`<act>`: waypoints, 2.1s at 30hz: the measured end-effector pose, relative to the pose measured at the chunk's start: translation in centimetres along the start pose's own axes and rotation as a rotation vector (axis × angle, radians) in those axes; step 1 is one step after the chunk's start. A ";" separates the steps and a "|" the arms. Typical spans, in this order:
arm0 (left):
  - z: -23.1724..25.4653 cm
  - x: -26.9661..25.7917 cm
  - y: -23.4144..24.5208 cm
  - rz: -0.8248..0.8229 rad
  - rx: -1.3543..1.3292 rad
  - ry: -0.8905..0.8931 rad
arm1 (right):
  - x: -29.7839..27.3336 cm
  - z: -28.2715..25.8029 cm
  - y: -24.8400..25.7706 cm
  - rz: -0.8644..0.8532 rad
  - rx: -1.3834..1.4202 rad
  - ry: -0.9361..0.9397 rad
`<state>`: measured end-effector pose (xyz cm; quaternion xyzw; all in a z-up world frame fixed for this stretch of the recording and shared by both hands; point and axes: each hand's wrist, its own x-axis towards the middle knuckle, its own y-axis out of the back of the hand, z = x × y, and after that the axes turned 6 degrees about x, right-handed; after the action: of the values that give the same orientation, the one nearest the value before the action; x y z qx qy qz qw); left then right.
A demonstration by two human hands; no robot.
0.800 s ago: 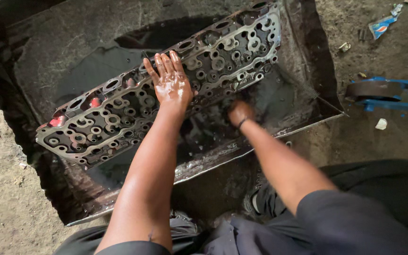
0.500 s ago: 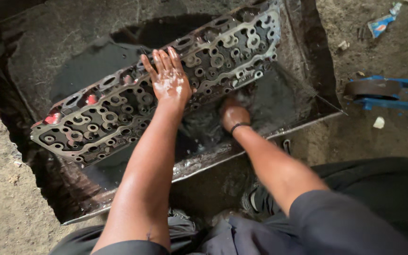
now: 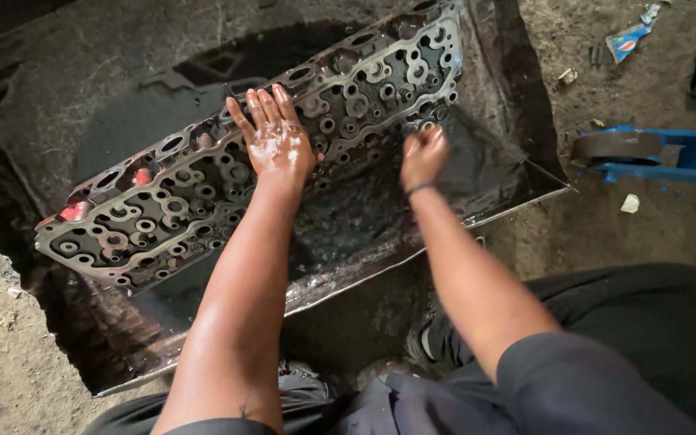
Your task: The person scrubs a large, flat metal engine component, likely a cylinder head, using a small abrasive pad. The person repeatedly rubs the surface and the intricate internal passages of the part, which is resting in a shallow metal tray filled with liquid.
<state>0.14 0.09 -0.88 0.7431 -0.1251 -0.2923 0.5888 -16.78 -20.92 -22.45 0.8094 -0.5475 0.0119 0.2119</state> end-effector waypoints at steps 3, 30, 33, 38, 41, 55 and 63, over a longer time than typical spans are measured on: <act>0.0 0.2 -0.3 0.006 0.010 -0.004 | 8.5 -2.1 -1.6 0.029 0.280 -0.128; 0.0 0.0 -0.2 0.019 0.027 -0.009 | 19.3 -9.7 1.4 -0.455 -0.698 0.750; -0.1 0.3 -0.7 -0.005 0.015 -0.010 | 19.2 -4.2 -3.1 -0.108 -0.290 0.172; 0.0 0.9 -2.0 0.112 0.057 0.001 | 19.7 0.9 -6.2 0.052 0.328 -0.143; 0.0 0.5 -1.4 0.043 0.058 0.003 | 17.7 -2.8 -4.0 -0.082 -0.041 0.179; -0.1 0.7 -2.6 0.200 0.111 0.009 | 16.8 -7.5 -3.6 0.045 -0.359 0.005; -0.1 0.7 -2.7 0.255 0.127 0.010 | 19.9 -4.5 0.1 -0.091 1.170 -0.995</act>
<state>0.27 0.54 -3.66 0.7584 -0.2337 -0.2027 0.5737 -7.96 -36.85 -13.31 0.7214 -0.4489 -0.0748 -0.5219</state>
